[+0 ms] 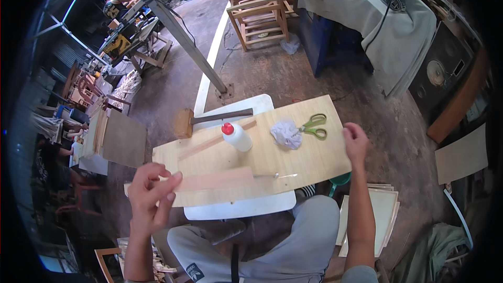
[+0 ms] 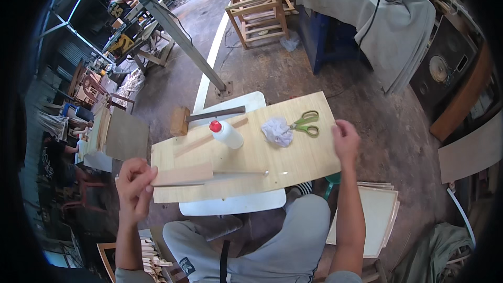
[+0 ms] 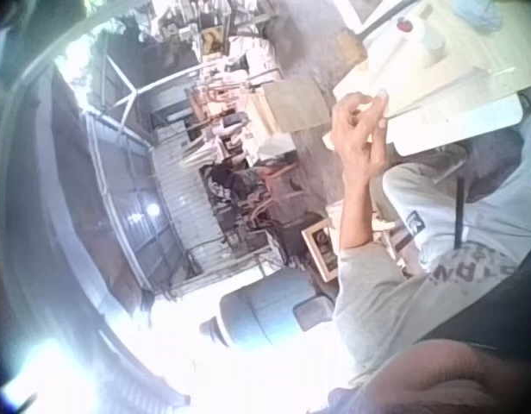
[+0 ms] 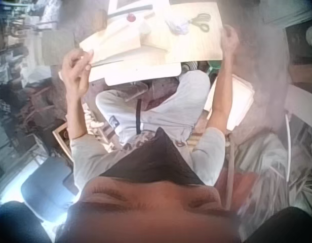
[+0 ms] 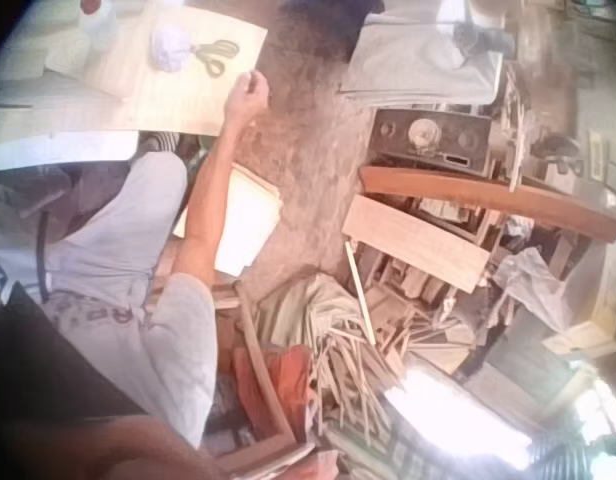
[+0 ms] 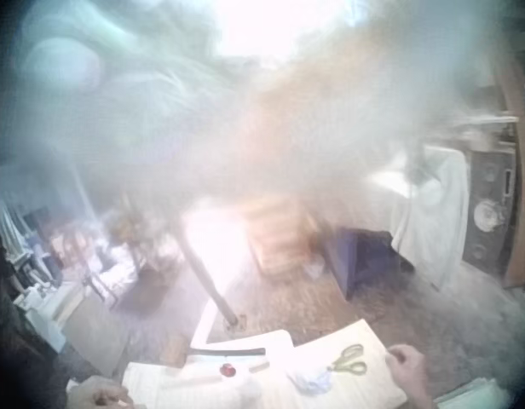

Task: Applying glue and tape to assemble components of a wooden box.

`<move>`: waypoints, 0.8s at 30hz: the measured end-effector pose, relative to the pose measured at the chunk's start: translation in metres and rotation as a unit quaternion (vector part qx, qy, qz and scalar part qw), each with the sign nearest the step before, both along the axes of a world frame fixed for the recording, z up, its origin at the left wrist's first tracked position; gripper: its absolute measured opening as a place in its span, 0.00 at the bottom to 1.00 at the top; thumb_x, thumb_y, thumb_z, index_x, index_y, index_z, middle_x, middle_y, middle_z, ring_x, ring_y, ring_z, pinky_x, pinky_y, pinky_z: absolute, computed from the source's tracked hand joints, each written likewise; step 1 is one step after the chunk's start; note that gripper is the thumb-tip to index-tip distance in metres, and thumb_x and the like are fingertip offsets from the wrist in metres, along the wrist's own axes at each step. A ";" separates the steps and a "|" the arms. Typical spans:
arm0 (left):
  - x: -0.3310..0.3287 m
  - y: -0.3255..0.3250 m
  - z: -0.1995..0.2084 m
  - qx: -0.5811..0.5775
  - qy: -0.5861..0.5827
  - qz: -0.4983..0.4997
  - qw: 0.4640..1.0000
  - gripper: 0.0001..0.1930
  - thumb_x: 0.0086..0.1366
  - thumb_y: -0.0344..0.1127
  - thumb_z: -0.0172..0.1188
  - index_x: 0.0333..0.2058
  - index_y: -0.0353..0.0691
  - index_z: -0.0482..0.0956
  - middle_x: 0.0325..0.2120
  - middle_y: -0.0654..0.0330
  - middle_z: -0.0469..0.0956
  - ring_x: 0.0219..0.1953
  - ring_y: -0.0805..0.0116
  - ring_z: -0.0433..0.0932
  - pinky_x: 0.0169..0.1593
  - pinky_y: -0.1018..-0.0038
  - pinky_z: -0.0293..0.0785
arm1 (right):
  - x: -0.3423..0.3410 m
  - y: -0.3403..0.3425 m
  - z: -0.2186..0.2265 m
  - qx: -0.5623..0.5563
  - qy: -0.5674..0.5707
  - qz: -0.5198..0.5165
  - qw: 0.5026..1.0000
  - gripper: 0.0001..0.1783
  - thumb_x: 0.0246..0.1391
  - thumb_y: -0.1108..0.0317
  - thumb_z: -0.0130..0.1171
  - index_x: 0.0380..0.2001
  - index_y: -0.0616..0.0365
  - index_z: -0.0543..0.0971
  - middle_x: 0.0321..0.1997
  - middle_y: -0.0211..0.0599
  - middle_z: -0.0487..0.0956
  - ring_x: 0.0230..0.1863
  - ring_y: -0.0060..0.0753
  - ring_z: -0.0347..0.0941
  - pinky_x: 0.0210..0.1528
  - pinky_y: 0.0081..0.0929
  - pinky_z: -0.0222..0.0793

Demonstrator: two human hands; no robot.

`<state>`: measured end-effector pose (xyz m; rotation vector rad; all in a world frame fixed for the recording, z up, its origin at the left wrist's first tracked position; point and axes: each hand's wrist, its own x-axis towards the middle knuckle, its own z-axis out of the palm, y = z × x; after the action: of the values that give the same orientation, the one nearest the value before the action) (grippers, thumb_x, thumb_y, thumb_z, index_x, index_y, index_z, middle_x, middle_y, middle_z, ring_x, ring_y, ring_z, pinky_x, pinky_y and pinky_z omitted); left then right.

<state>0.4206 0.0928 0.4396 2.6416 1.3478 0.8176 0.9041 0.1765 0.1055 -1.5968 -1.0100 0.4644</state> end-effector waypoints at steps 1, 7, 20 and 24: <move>-0.005 -0.002 -0.002 0.004 0.008 0.003 1.000 0.17 0.59 0.31 0.61 0.48 0.46 0.88 0.41 0.51 0.78 0.39 0.59 0.78 0.30 0.75 0.66 | -0.027 0.014 0.012 0.020 -0.017 0.050 0.998 0.11 0.57 0.68 0.66 0.42 0.59 0.86 0.37 0.39 0.85 0.36 0.30 0.80 0.40 0.29 0.75; -0.003 -0.002 0.004 -0.021 -0.007 0.009 1.000 0.17 0.58 0.42 0.65 0.46 0.49 0.89 0.44 0.50 0.82 0.41 0.52 0.83 0.36 0.66 0.80 | -0.182 0.098 0.010 0.008 -0.141 0.268 0.953 0.08 0.55 0.70 0.64 0.38 0.54 0.87 0.38 0.38 0.85 0.37 0.42 0.82 0.40 0.36 0.76; -0.010 0.011 0.011 -0.047 0.013 -0.006 0.999 0.16 0.57 0.47 0.68 0.45 0.55 0.89 0.45 0.56 0.84 0.43 0.52 0.85 0.42 0.65 0.84 | -0.253 0.187 0.005 -0.055 -0.339 0.354 0.870 0.09 0.47 0.72 0.63 0.32 0.50 0.87 0.38 0.40 0.86 0.41 0.49 0.83 0.46 0.42 0.77; -0.009 0.012 0.012 -0.041 -0.014 -0.011 0.999 0.17 0.62 0.42 0.62 0.45 0.42 0.87 0.46 0.46 0.83 0.44 0.48 0.84 0.45 0.62 0.79 | -0.157 0.144 0.086 0.058 -0.280 0.271 0.919 0.08 0.54 0.72 0.62 0.36 0.57 0.88 0.35 0.43 0.86 0.36 0.42 0.84 0.43 0.34 0.77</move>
<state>0.4117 0.1053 0.4515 2.5687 1.3130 0.7761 0.7470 0.3201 0.1916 -1.3509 -1.9044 0.3039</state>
